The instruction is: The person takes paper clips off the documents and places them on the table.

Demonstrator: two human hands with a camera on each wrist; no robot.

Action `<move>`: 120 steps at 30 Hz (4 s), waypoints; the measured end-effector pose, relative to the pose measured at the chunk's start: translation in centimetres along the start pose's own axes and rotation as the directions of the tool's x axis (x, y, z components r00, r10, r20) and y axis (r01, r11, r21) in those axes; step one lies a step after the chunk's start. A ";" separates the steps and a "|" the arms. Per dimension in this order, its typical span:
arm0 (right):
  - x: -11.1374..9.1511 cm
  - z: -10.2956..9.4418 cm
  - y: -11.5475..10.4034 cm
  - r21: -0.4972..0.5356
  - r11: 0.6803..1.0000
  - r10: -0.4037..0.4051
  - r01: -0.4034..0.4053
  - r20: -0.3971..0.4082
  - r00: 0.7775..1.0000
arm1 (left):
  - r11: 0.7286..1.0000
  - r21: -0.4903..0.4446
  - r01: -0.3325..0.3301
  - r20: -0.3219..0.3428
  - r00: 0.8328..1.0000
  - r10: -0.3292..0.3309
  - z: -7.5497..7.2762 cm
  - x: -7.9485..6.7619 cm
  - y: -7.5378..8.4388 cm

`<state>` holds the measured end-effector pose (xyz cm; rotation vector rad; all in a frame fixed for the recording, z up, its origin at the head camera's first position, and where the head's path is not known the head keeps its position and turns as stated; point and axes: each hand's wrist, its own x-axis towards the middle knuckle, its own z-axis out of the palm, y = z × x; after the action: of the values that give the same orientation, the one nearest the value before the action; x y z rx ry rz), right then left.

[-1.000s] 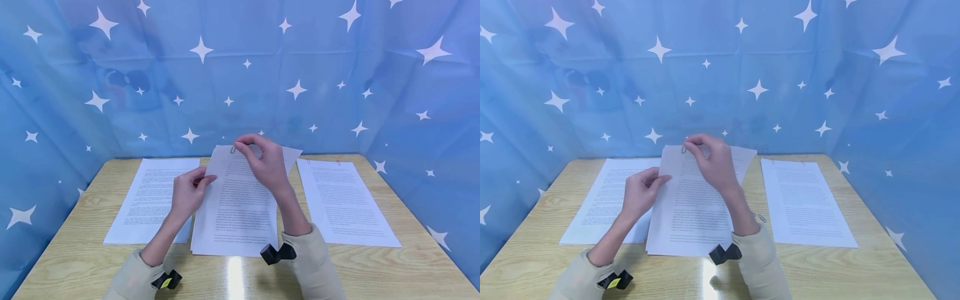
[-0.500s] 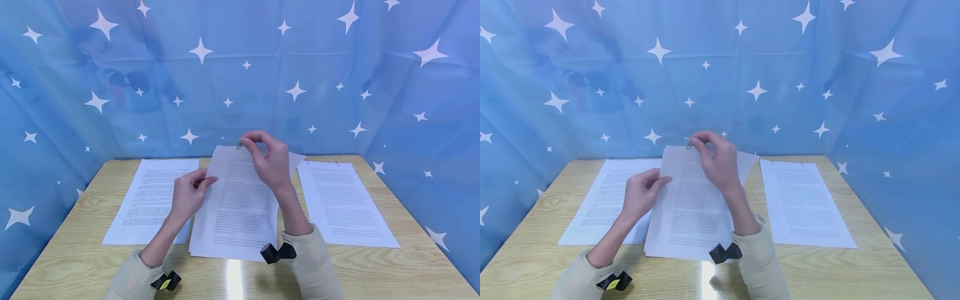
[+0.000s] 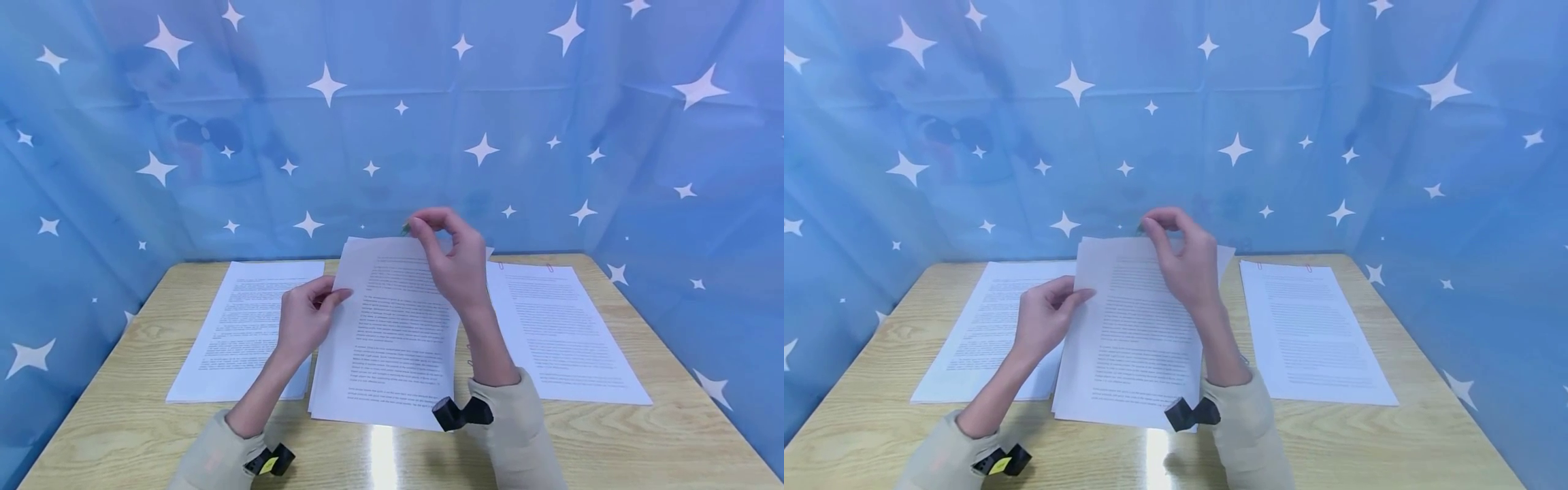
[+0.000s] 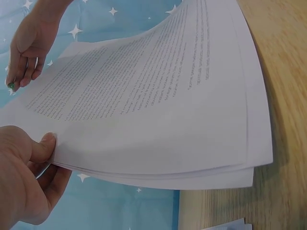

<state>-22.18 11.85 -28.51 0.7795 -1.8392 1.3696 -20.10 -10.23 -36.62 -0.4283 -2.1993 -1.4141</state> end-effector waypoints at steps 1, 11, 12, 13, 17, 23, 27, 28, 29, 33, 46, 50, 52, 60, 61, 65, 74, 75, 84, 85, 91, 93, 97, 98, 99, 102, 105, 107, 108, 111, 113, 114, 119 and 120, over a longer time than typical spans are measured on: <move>0.0 -0.1 -0.1 0.008 1.000 0.006 -0.006 -0.004 1.000 | 1.000 -0.002 0.002 0.000 1.000 -0.002 0.0 0.0 0.0; -0.1 -1.2 -0.8 0.043 0.998 0.033 -0.034 0.031 0.999 | 0.998 -0.020 0.052 -0.007 0.999 -0.052 -0.3 0.1 0.0; -0.1 -1.4 -0.8 0.043 0.998 0.037 -0.039 0.033 0.999 | 0.998 -0.021 0.056 -0.007 0.998 -0.056 -0.3 0.1 0.0; -0.2 -1.5 -0.8 0.039 0.998 0.042 -0.043 0.034 0.999 | 0.998 -0.022 0.060 -0.008 0.998 -0.061 -0.3 0.1 0.1; -0.6 -2.2 -0.6 0.016 0.998 0.059 -0.060 0.051 0.997 | 0.997 -0.024 0.079 -0.010 0.997 -0.079 -0.4 0.2 0.1; -1.3 -3.4 0.1 -0.022 0.996 0.085 -0.084 0.083 0.993 | 0.995 -0.023 0.101 -0.008 0.995 -0.102 -0.5 0.3 0.0; -1.7 -4.1 0.6 -0.059 0.994 0.095 -0.089 0.097 0.991 | 0.994 -0.026 0.104 -0.014 0.994 -0.105 -0.6 0.4 -0.1; -1.9 -4.2 0.7 -0.071 0.994 0.095 -0.088 0.102 0.990 | 0.994 -0.027 0.104 -0.015 0.994 -0.105 -0.7 0.4 -0.1; -2.0 -4.4 0.8 -0.082 0.993 0.097 -0.088 0.108 0.989 | 0.994 -0.029 0.105 -0.016 0.994 -0.105 -0.7 0.4 -0.1; -2.5 -4.9 1.3 -0.118 0.988 0.113 -0.098 0.125 0.986 | 0.993 -0.034 0.111 -0.019 0.994 -0.111 -0.8 0.5 0.1; -4.0 -6.7 2.7 -0.234 0.968 0.135 -0.090 0.185 0.973 | 0.992 -0.046 0.119 -0.012 0.993 -0.120 -1.0 0.6 0.1; -4.5 -7.2 3.0 -0.277 0.956 0.152 -0.091 0.206 0.967 | 0.991 -0.048 0.125 -0.013 0.992 -0.126 -1.0 0.6 0.0; -4.7 -7.5 3.3 -0.304 0.948 0.161 -0.090 0.219 0.962 | 0.991 -0.049 0.124 -0.015 0.992 -0.125 -1.0 0.6 -0.1; -5.9 -8.9 4.2 -0.364 0.928 0.185 -0.076 0.276 0.943 | 0.990 -0.058 0.126 -0.014 0.992 -0.127 -1.0 0.6 -0.1; -6.1 -9.1 4.2 -0.369 0.926 0.192 -0.079 0.283 0.940 | 0.990 -0.058 0.127 -0.015 0.992 -0.128 -1.0 0.6 -0.1; -6.6 -9.8 4.4 -0.400 0.912 0.219 -0.085 0.304 0.927 | 0.991 -0.055 0.126 -0.018 0.992 -0.127 -1.0 0.6 -0.1; -8.0 -11.4 5.1 -0.461 0.886 0.245 -0.047 0.381 0.892 | 0.989 -0.056 0.135 -0.017 0.990 -0.137 -1.1 0.6 0.0; -8.2 -11.5 5.3 -0.464 0.885 0.242 -0.036 0.392 0.888 | 0.989 -0.057 0.137 -0.017 0.990 -0.139 -1.1 0.6 0.0; -10.1 -12.9 6.1 -0.474 0.881 0.244 0.007 0.465 0.851 | 0.988 -0.060 0.139 -0.012 0.990 -0.140 -1.1 0.6 0.1; -10.3 -13.0 6.2 -0.476 0.880 0.249 0.006 0.471 0.846 | 0.989 -0.060 0.138 -0.012 0.990 -0.139 -1.1 0.6 0.1; -11.4 -13.4 6.8 -0.478 0.878 0.271 0.009 0.514 0.814 | 0.990 -0.054 0.131 -0.017 0.991 -0.132 -1.1 0.7 0.1; -11.7 -13.4 6.8 -0.474 0.881 0.285 -0.003 0.525 0.802 | 0.989 -0.053 0.135 -0.019 0.991 -0.136 -1.1 0.7 0.1; -12.3 -13.5 6.8 -0.491 0.870 0.349 -0.050 0.541 0.765 | 0.989 -0.054 0.139 -0.018 0.990 -0.140 -1.2 0.7 0.2; -12.4 -13.5 6.8 -0.502 0.863 0.372 -0.065 0.542 0.754 | 0.989 -0.054 0.140 -0.018 0.990 -0.141 -1.2 0.7 0.2; -12.6 -13.5 6.9 -0.515 0.854 0.392 -0.074 0.544 0.741 | 0.989 -0.054 0.139 -0.019 0.990 -0.140 -1.2 0.7 0.2; -12.9 -13.6 7.2 -0.548 0.831 0.450 -0.100 0.555 0.700 | 0.989 -0.051 0.138 -0.017 0.990 -0.139 -1.2 0.7 0.1; -13.3 -13.6 7.4 -0.556 0.821 0.490 -0.128 0.572 0.658 | 0.989 -0.049 0.137 -0.016 0.990 -0.138 -1.2 0.7 0.2; -13.4 -13.5 7.5 -0.554 0.819 0.509 -0.149 0.580 0.636 | 0.990 -0.048 0.136 -0.016 0.990 -0.137 -1.3 0.7 0.2; -13.5 -13.5 7.5 -0.553 0.818 0.516 -0.160 0.582 0.629 | 0.990 -0.046 0.136 -0.017 0.990 -0.137 -1.3 0.7 0.2; -13.8 -13.4 7.5 -0.563 0.808 0.534 -0.174 0.574 0.621 | 0.990 -0.046 0.135 -0.020 0.991 -0.136 -1.3 0.7 0.2; -13.9 -13.3 7.6 -0.578 0.796 0.548 -0.180 0.564 0.618 | 0.990 -0.048 0.136 -0.020 0.990 -0.137 -1.3 0.7 0.2; -14.0 -13.3 7.6 -0.584 0.790 0.557 -0.184 0.560 0.613 | 0.989 -0.049 0.137 -0.019 0.990 -0.138 -1.3 0.7 0.2; -14.4 -13.3 7.8 -0.603 0.772 0.588 -0.201 0.559 0.585 | 0.989 -0.050 0.137 -0.018 0.990 -0.138 -1.3 0.8 0.3; -14.4 -13.2 7.8 -0.603 0.772 0.590 -0.203 0.561 0.580 | 0.989 -0.050 0.137 -0.017 0.990 -0.138 -1.3 0.8 0.3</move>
<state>-17.78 27.44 -42.01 0.6886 -3.0280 0.7697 -20.33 -11.27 -35.53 -0.2821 -2.2185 -1.5394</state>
